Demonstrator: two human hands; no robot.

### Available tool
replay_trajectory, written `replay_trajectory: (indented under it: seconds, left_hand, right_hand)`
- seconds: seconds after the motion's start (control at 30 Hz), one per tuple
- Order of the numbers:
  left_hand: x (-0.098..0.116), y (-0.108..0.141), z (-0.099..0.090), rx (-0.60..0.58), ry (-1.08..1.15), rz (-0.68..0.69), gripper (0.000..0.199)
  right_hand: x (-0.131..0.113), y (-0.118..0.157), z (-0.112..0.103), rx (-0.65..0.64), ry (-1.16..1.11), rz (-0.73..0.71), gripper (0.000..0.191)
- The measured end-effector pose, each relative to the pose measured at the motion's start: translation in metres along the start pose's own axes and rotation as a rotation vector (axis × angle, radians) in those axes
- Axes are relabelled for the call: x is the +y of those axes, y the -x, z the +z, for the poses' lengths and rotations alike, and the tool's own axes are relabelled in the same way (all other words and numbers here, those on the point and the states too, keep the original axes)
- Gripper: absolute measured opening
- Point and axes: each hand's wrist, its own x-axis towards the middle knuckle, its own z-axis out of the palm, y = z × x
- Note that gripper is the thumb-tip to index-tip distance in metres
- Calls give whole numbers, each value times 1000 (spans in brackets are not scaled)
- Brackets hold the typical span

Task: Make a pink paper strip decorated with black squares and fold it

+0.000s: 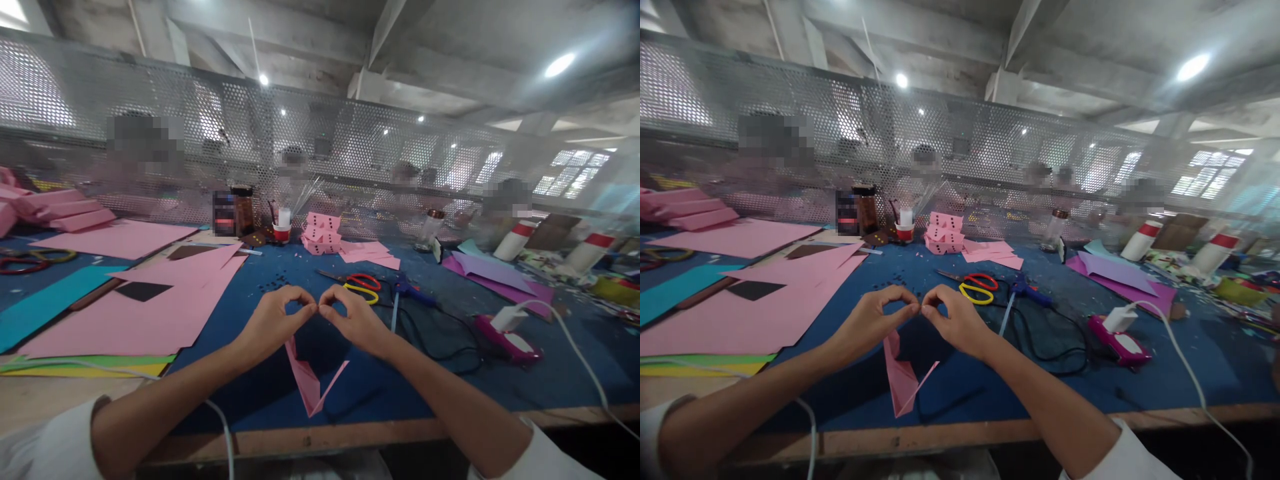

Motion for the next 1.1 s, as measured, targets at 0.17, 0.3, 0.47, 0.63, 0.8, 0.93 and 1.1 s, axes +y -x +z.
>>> replay_trajectory:
  seconds: [0.17, 0.3, 0.47, 0.63, 0.8, 0.93, 1.1]
  left_hand:
    - [-3, 0, 0, 3, -14, 10, 14]
    - [-3, 0, 1, 20, -42, 29, 12]
    - [-4, -1, 1, -3, -2, -3, 15]
    - [-3, -2, 0, -18, 38, -19, 18]
    - [-4, -2, 1, 4, 26, -17, 17]
    - [-7, -2, 1, 21, -6, -3, 18]
    - [-9, -3, 0, 21, -59, 19, 19]
  right_hand:
    - [4, 0, 1, 10, -3, 3, 8]
    - [3, 0, 3, 10, 4, -9, 4]
    - [3, 0, 2, 12, 12, -16, 5]
    - [4, -1, 1, 16, -20, 15, 6]
    - [3, 0, 2, 23, -17, 12, 8]
    - [5, 0, 2, 46, 21, 0, 7]
    - [8, 0, 2, 94, 53, -5, 9]
